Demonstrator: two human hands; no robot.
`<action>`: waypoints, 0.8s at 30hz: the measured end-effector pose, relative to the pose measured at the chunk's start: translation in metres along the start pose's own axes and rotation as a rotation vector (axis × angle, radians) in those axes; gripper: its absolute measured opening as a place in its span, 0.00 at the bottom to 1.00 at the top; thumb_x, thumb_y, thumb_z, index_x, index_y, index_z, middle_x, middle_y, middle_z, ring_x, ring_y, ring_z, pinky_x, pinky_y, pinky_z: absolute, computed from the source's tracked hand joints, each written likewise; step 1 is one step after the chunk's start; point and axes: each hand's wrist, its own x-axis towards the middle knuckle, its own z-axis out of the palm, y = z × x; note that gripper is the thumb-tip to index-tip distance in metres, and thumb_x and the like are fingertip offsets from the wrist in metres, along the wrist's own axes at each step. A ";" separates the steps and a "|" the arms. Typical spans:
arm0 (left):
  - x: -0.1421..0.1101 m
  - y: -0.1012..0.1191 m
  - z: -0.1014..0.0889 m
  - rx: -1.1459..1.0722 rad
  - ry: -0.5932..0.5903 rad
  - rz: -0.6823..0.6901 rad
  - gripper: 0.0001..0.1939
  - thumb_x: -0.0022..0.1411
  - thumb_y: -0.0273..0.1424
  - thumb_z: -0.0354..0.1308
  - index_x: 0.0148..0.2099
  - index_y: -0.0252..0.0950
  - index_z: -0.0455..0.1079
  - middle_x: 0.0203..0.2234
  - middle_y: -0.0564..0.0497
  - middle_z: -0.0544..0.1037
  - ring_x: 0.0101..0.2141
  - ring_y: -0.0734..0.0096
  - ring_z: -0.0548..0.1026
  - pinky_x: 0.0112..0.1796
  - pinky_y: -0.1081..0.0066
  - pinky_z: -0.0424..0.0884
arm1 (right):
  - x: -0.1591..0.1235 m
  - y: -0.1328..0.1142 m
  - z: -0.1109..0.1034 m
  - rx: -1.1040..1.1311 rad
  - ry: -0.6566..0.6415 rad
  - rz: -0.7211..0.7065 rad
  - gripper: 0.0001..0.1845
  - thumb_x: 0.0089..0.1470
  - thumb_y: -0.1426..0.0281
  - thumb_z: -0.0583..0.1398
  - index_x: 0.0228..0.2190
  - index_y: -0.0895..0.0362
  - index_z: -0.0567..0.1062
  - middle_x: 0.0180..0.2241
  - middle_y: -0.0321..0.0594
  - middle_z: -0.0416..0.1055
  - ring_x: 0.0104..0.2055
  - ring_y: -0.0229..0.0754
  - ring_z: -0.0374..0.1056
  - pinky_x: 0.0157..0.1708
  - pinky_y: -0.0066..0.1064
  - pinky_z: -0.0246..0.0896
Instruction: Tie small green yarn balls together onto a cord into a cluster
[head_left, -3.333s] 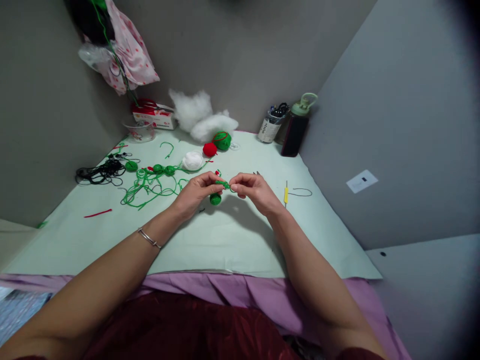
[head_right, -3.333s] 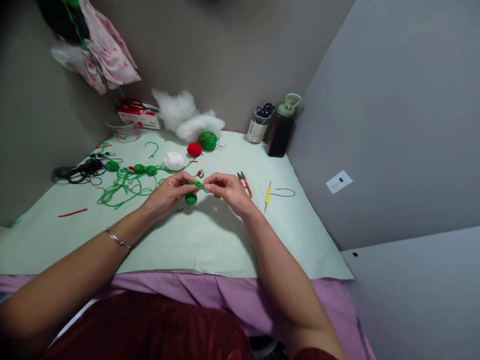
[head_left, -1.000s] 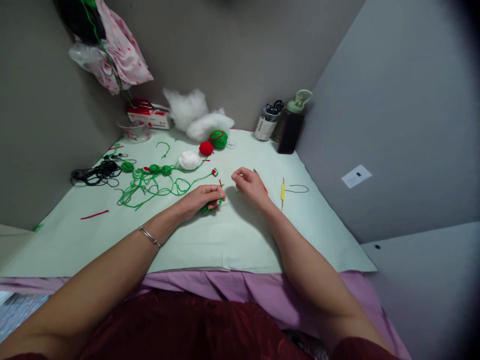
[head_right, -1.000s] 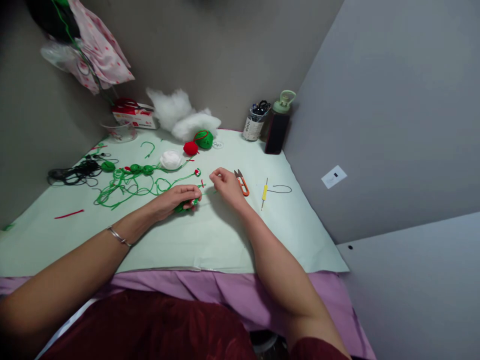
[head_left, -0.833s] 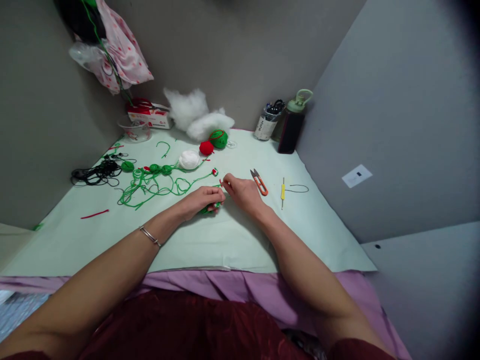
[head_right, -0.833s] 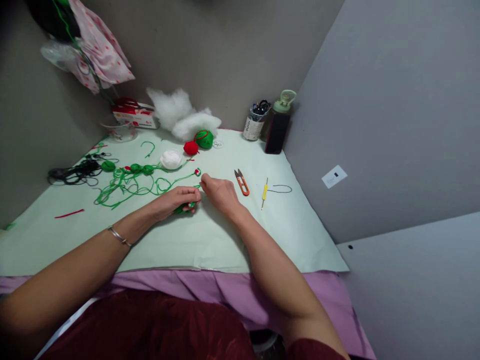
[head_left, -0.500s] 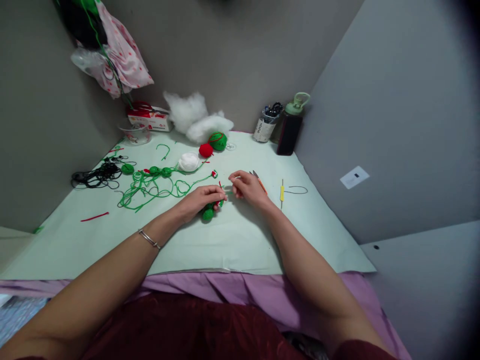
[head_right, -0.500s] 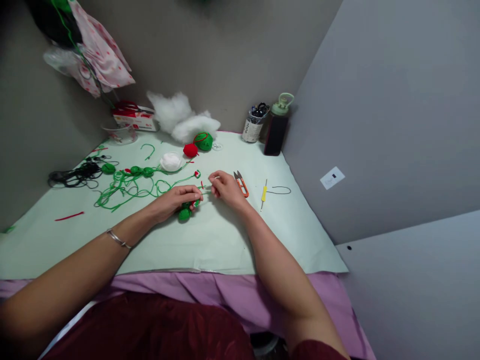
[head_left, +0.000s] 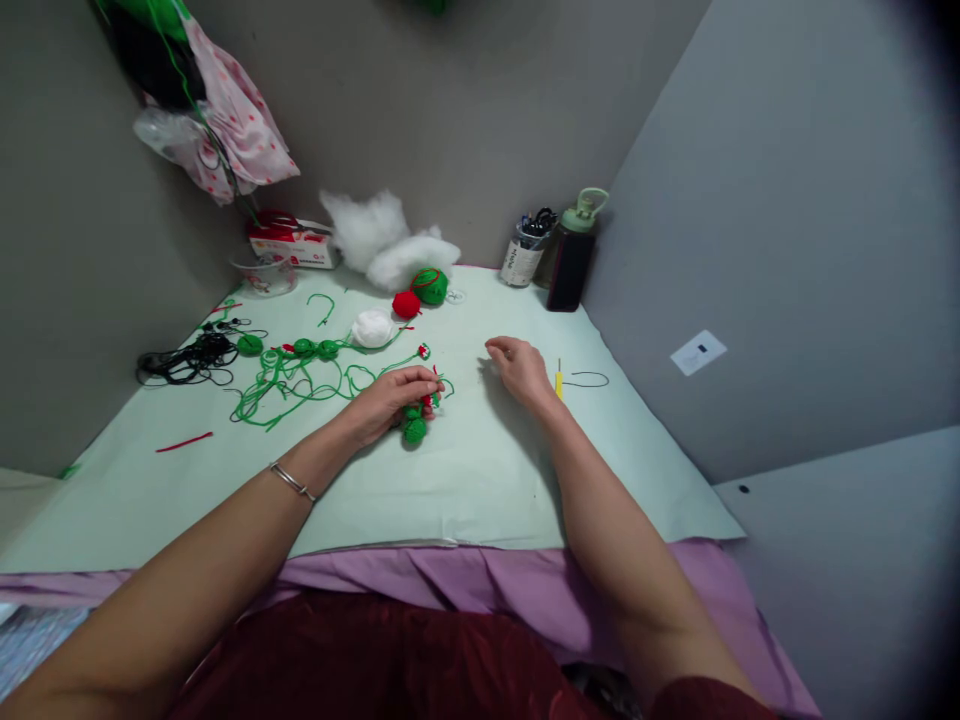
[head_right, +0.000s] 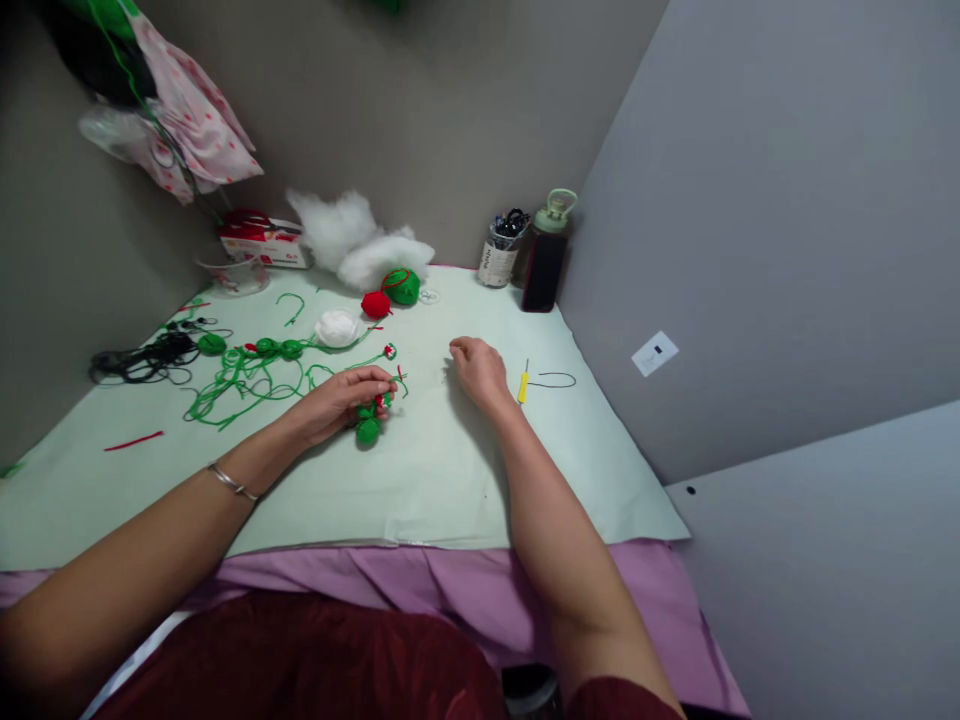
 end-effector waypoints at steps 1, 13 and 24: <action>0.000 0.001 0.000 0.002 -0.001 0.004 0.17 0.50 0.38 0.73 0.36 0.33 0.73 0.34 0.51 0.78 0.26 0.76 0.73 0.32 0.71 0.72 | -0.001 0.001 -0.003 -0.115 0.035 0.001 0.15 0.63 0.66 0.54 0.43 0.54 0.80 0.45 0.45 0.78 0.44 0.47 0.72 0.45 0.36 0.61; 0.000 0.001 -0.001 0.008 0.020 0.059 0.14 0.52 0.36 0.72 0.37 0.33 0.75 0.38 0.46 0.79 0.35 0.71 0.78 0.32 0.74 0.71 | -0.003 0.002 -0.017 -0.557 -0.063 0.120 0.15 0.62 0.75 0.53 0.40 0.60 0.80 0.43 0.57 0.75 0.43 0.53 0.71 0.40 0.38 0.57; 0.003 0.000 -0.004 -0.074 0.202 0.146 0.17 0.54 0.39 0.70 0.38 0.33 0.71 0.42 0.48 0.79 0.30 0.73 0.80 0.28 0.75 0.73 | -0.016 -0.033 -0.020 0.618 -0.468 -0.039 0.19 0.61 0.55 0.57 0.36 0.60 0.76 0.23 0.31 0.59 0.23 0.32 0.51 0.24 0.28 0.44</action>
